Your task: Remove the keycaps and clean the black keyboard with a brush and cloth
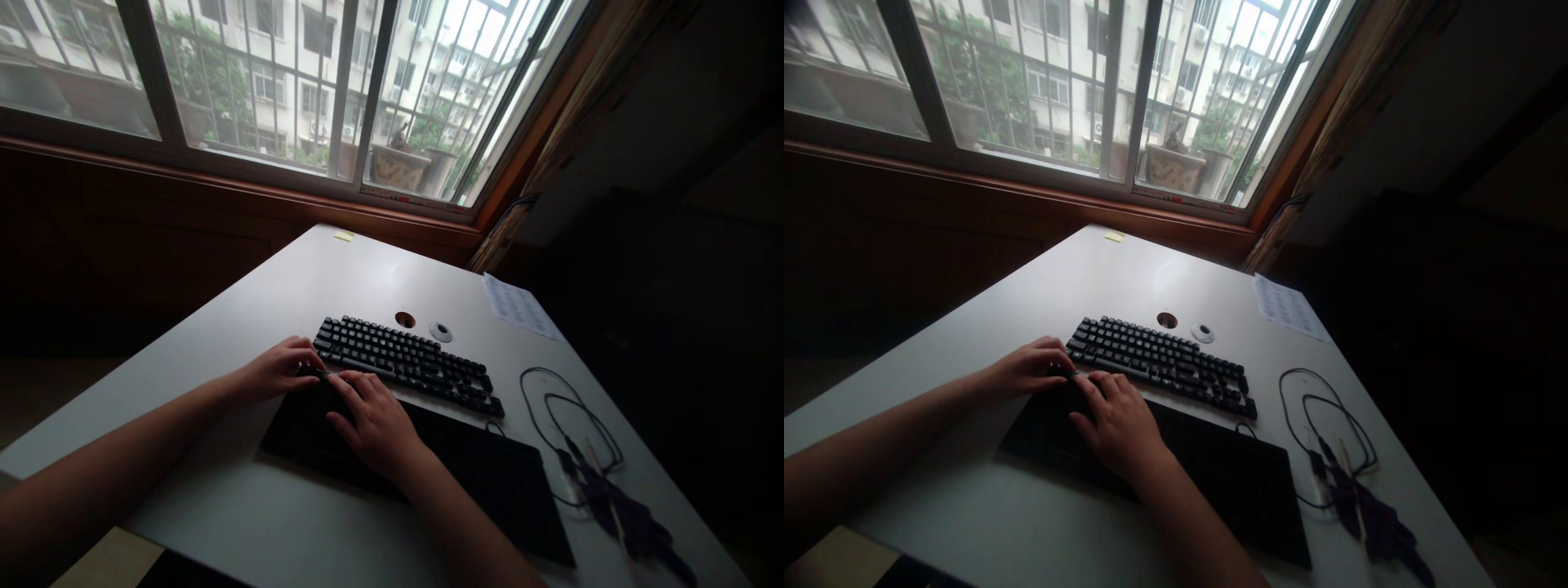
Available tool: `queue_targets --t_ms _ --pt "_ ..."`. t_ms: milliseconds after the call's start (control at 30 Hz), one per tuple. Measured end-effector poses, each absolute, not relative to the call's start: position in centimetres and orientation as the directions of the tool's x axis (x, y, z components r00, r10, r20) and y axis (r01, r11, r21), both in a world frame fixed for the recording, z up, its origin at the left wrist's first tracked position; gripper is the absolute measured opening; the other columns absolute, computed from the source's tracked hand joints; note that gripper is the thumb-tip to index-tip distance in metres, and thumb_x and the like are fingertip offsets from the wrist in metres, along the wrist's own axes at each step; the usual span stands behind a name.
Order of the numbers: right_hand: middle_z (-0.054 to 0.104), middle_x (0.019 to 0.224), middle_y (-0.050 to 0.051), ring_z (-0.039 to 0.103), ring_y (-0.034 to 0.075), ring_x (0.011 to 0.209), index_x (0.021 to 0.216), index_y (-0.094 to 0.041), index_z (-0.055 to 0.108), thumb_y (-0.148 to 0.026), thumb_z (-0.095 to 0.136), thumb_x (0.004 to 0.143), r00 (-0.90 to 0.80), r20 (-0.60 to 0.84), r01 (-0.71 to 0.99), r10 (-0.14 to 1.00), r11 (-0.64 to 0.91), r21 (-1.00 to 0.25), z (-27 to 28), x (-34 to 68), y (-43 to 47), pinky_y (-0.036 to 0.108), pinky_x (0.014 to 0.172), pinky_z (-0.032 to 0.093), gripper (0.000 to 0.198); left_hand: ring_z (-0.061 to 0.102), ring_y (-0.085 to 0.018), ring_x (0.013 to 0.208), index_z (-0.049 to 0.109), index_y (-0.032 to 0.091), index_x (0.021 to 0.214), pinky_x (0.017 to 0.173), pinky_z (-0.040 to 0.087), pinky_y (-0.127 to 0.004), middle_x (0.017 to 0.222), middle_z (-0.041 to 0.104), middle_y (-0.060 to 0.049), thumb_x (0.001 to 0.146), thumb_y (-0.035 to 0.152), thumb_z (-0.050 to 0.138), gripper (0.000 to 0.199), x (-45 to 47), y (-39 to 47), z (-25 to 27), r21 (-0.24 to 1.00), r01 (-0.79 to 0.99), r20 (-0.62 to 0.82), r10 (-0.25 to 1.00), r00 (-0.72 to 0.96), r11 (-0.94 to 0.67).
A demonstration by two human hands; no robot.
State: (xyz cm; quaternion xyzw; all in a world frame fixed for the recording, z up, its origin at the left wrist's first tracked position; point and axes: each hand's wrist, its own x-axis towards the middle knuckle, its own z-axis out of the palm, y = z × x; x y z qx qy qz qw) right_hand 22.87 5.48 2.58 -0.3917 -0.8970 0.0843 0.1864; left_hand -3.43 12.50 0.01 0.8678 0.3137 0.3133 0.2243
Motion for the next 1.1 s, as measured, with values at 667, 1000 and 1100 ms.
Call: queue_targets --t_ms 667,1000,1100 --pt "0.057 0.14 0.007 0.051 0.029 0.121 0.151 -0.031 0.046 -0.046 0.055 0.1 -0.62 0.251 0.692 0.744 0.669 -0.272 2.82 22.62 5.46 0.049 0.105 0.048 0.054 0.059 -0.019 0.091 0.074 0.02 0.101 0.083 0.049 -0.03 0.096 0.063 -0.007 0.094 0.044 0.065 0.026 -3.24 12.77 -0.41 0.57 0.423 0.405 0.688 0.602 -0.705" --pt "0.057 0.141 0.007 0.051 0.029 0.12 0.151 -0.029 0.047 -0.046 0.054 0.1 -0.623 0.249 0.693 0.742 0.671 -0.264 2.77 22.52 5.51 0.049 0.106 0.047 0.054 0.06 -0.019 0.091 0.074 0.02 0.101 0.083 0.049 -0.029 0.095 0.063 -0.007 0.094 0.042 0.066 0.025 -3.29 12.81 -0.43 0.558 0.419 0.41 0.676 0.612 -0.717" --pt "0.057 0.14 0.006 0.051 0.029 0.12 0.151 -0.03 0.046 -0.046 0.054 0.1 -0.624 0.252 0.692 0.739 0.673 -0.26 2.75 22.51 5.55 0.048 0.105 0.048 0.054 0.06 -0.019 0.091 0.074 0.02 0.101 0.083 0.05 -0.029 0.096 0.064 -0.007 0.093 0.042 0.066 0.025 -3.31 12.82 -0.29 0.568 0.417 0.399 0.68 0.615 -0.71"
